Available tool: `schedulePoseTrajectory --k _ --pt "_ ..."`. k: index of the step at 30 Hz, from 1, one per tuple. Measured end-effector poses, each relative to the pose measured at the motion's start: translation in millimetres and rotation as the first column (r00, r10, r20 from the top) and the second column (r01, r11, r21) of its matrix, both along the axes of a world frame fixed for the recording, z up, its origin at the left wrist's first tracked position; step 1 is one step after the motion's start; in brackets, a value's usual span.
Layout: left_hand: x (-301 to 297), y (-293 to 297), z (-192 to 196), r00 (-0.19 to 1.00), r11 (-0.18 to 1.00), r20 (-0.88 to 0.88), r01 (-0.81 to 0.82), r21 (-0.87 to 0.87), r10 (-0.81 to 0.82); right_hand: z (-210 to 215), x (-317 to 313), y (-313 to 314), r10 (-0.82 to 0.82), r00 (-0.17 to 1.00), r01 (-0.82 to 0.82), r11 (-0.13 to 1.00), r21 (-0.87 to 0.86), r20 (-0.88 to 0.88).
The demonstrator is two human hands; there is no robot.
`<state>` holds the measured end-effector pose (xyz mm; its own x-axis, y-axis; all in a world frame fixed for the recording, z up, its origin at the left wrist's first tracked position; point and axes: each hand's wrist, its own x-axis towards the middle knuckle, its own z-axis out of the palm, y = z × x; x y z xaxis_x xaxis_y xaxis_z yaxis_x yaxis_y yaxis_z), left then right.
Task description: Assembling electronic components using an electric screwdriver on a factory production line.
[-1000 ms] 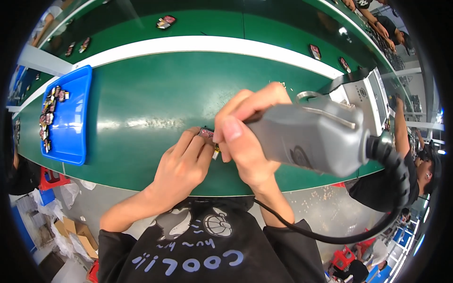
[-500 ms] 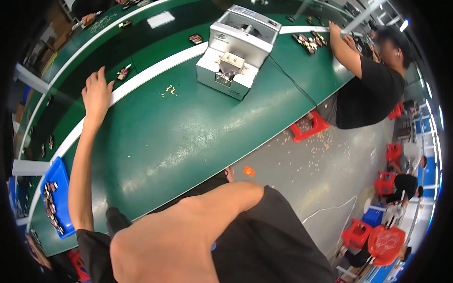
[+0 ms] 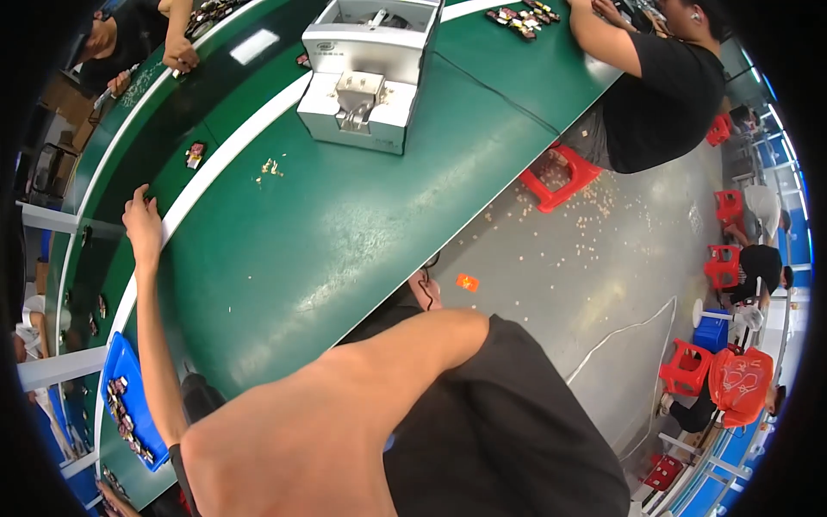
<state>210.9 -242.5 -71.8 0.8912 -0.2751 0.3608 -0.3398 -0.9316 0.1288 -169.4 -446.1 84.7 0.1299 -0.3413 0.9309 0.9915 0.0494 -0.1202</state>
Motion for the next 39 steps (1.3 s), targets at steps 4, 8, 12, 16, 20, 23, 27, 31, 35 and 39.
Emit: schedulePoseTrajectory --k 4,8,12,16,20,23,27,31,35,39 --pt "-16 -20 -8 0.957 0.957 0.13 0.271 -0.103 -0.257 6 -5 -5 0.058 0.993 -0.05 0.996 0.078 -0.106" --pt "-140 -18 24 0.932 0.871 -0.008 0.336 -0.358 -0.363 -14 43 -79 0.272 0.958 -0.281 0.953 -0.113 -0.086" --pt "-222 -35 37 0.865 0.836 -0.18 0.367 -0.408 -0.468 1 59 -171 0.066 0.931 -0.126 0.981 -0.147 -0.359" --pt "-257 -20 32 0.868 0.859 -0.06 0.474 -0.194 -0.493 -4 111 -203 0.033 0.842 -0.032 0.999 0.011 -0.538" --pt "-260 -9 31 0.87 0.87 -0.082 0.472 -0.139 -0.486 -12 132 -189 -0.049 0.719 0.169 0.98 0.105 -0.694" --pt "-256 -9 33 0.849 0.851 -0.086 0.524 0.009 -0.522 -21 134 -201 -0.102 0.704 0.125 0.992 -0.019 -0.703" --pt "-251 -17 41 0.793 0.801 -0.112 0.594 -0.069 -0.598 -15 138 -174 -0.019 0.65 0.219 0.962 0.164 -0.76" --pt "-258 -32 39 0.736 0.746 -0.125 0.652 -0.134 -0.666 -23 140 -175 -0.085 0.623 0.226 0.971 0.074 -0.778" --pt "-263 -38 35 0.652 0.652 -0.019 0.758 0.003 -0.758 -25 128 -156 -0.046 0.595 0.142 0.989 0.048 -0.802" --pt "-268 -40 16 0.634 0.654 0.161 0.738 0.167 -0.756 -36 107 -106 0.044 0.649 -0.021 0.999 0.039 -0.76"
